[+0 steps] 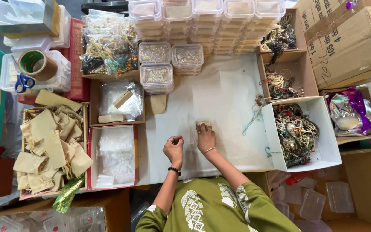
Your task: The person tapes a cardboard box shut using scissors to cut the tape. They then place a small plastic container into a cloth pouch, tie the pouch closed, and place it into a small plastic bag. Finally, they place a necklace into another small plastic bag.
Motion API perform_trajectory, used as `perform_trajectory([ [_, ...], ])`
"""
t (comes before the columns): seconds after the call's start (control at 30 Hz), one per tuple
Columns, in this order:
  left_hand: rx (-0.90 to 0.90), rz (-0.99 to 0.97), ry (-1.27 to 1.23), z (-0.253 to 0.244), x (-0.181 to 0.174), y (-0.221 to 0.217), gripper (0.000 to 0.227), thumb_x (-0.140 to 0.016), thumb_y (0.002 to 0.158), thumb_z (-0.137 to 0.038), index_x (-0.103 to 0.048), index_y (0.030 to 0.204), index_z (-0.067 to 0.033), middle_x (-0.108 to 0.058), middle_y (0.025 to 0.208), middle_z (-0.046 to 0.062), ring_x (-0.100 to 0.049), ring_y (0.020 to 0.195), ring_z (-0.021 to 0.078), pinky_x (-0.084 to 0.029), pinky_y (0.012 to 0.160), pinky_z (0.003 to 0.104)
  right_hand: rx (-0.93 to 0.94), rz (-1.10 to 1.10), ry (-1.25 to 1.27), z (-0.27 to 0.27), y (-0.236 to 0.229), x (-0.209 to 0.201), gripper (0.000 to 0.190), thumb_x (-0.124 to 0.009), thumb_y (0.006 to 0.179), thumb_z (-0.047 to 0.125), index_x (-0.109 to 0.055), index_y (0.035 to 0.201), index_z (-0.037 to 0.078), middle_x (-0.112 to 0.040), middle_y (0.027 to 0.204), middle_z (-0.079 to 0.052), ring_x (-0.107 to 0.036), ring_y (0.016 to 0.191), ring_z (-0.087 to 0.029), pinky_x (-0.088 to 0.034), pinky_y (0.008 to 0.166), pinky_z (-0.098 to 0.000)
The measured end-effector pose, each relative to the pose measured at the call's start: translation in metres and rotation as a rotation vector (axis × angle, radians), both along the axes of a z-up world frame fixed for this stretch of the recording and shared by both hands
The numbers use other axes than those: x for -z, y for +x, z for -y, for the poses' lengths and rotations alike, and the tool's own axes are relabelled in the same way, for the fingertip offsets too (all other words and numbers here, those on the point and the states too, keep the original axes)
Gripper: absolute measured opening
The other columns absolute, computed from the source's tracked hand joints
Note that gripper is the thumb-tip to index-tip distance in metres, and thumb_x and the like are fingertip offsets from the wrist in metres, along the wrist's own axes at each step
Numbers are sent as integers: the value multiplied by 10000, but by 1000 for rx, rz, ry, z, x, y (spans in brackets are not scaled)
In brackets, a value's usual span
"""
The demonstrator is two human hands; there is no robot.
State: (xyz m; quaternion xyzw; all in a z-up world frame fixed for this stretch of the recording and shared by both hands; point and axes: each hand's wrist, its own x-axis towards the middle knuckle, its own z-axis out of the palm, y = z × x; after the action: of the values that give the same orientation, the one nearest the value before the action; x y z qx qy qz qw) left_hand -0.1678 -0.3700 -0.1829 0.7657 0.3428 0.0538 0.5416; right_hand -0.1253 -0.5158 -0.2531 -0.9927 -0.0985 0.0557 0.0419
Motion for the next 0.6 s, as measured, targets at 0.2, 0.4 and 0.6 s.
perform_trajectory([
  [0.2,34,37,14,7,-2,-2,126,-732,816,-141,-793,906,-77,-796,838,53,-748,761,141,-577,759,293,44,139,-66,-2,1,-1,533,-573,871,152,-570,1403,134,-549,1314,-96,-563,1173,-317,-505,876,-523],
  [0.4,82,71,77,12,5,-4,124,-732,824,-123,-786,927,-80,-788,844,51,-746,760,152,-583,754,300,-49,-121,-66,9,-14,3,579,-551,874,130,-513,1451,161,-444,1478,-155,-507,1252,-384,-492,874,-508],
  [0.6,477,184,29,34,41,2,577,-782,889,-297,-587,1394,-99,-639,1248,150,-630,1127,299,-526,981,407,-1,-42,381,63,7,52,272,-673,878,176,-749,1137,143,-667,1303,-141,-660,1128,-334,-541,969,-429],
])
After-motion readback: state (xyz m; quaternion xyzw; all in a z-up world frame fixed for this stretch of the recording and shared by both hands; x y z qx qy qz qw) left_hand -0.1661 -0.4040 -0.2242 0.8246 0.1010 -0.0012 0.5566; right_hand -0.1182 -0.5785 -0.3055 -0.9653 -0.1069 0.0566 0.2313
